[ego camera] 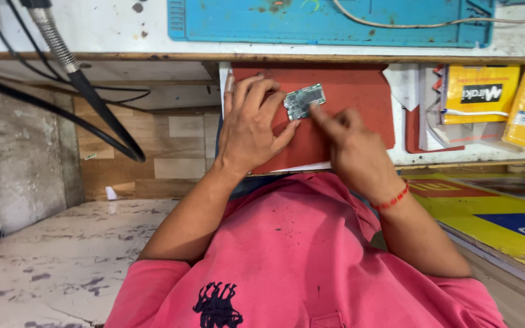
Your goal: The person uses a small tool to scrape or clean a circuit board placed on a red mat. They then use a hot air gun to apply heat to the board, likely for soldering or component removal.
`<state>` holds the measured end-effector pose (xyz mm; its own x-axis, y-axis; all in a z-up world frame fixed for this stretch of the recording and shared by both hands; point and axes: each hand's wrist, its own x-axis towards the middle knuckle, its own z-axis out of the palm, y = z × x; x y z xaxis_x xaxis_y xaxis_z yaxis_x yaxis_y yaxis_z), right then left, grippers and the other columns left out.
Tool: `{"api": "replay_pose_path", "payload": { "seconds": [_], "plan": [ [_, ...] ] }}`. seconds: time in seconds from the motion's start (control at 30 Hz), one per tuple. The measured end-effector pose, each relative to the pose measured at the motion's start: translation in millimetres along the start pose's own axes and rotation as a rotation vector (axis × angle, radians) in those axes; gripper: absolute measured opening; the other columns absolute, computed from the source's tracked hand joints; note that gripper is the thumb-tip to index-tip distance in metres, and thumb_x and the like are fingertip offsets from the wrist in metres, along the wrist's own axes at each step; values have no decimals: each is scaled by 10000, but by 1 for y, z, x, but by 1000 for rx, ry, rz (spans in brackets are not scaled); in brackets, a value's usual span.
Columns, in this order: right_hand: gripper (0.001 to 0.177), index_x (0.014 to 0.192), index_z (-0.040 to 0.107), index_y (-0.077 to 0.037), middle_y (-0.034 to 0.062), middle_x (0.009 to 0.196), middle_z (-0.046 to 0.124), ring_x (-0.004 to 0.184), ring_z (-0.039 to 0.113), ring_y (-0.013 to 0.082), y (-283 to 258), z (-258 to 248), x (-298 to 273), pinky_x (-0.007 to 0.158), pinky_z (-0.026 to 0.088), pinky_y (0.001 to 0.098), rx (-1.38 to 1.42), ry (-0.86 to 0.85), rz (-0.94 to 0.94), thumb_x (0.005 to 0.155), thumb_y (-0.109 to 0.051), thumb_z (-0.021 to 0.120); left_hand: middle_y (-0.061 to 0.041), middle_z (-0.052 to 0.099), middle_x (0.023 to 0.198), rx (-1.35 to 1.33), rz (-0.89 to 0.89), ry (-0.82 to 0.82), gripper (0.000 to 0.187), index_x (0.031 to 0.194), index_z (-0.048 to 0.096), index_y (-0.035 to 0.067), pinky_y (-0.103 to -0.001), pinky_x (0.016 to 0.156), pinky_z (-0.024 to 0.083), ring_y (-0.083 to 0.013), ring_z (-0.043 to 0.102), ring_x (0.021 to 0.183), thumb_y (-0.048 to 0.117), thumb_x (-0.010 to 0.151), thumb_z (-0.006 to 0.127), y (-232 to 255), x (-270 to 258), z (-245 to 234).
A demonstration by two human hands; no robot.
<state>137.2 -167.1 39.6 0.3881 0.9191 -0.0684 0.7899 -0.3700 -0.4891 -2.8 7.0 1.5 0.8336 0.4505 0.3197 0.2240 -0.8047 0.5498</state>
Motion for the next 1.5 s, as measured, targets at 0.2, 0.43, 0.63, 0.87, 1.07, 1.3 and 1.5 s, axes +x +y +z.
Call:
{"api": "replay_pose_path", "payload": {
  "seconds": [0.2, 0.43, 0.63, 0.87, 1.07, 1.3, 1.5],
  "plan": [
    [650, 1454, 597, -210, 178, 1091, 629, 759, 667, 431, -7, -3, 6, 640, 552, 525, -41, -76, -6, 849, 15, 525, -106, 585, 1281, 11, 15, 9, 500, 1194, 703, 35, -611, 1202, 266, -334, 501, 1289, 323, 809, 840, 0, 0, 0],
    [484, 1448, 601, -212, 169, 1089, 631, 808, 674, 413, 6, 6, 3, 669, 551, 515, 24, -58, -35, 982, -91, 558, -94, 586, 1258, 5, 7, -3, 479, 1166, 702, 38, -615, 1203, 258, -325, 507, 1281, 325, 813, 851, -4, -5, 6],
    [575, 1468, 603, -208, 182, 1121, 633, 802, 663, 420, 12, 1, 7, 706, 549, 515, -16, -11, -31, 933, -13, 522, -84, 585, 1244, 2, 10, 14, 474, 1157, 703, 46, -610, 1194, 265, -311, 502, 1275, 332, 813, 860, -4, 2, 5],
    [582, 1458, 599, -213, 169, 1050, 630, 770, 663, 400, 2, -2, 13, 650, 543, 508, -36, -55, -16, 915, -13, 532, -85, 580, 1246, 0, 3, 17, 480, 1155, 704, 45, -618, 1202, 250, -314, 498, 1273, 327, 798, 855, -1, 0, 5],
    [550, 1441, 608, -192, 179, 1089, 627, 793, 663, 405, 5, 2, 8, 633, 544, 497, -47, -24, -28, 927, -9, 535, -90, 581, 1264, -11, -1, 1, 465, 1154, 703, 47, -620, 1210, 247, -326, 496, 1297, 324, 815, 856, -1, -4, 7],
    [553, 1474, 583, -151, 196, 1139, 621, 808, 668, 413, 7, 2, 9, 705, 550, 503, -84, 22, 3, 941, -12, 538, -116, 570, 1289, -32, 18, 6, 505, 1189, 700, 34, -615, 1185, 280, -341, 486, 1298, 335, 820, 868, -3, 3, 4],
    [570, 1506, 563, -130, 207, 1105, 617, 792, 665, 424, -7, -9, 6, 696, 546, 517, -86, -9, 80, 953, 1, 522, -96, 578, 1287, -60, -15, -18, 483, 1204, 688, 49, -543, 1141, 340, -348, 490, 1320, 332, 858, 872, -7, 0, 10]
  ]
}}
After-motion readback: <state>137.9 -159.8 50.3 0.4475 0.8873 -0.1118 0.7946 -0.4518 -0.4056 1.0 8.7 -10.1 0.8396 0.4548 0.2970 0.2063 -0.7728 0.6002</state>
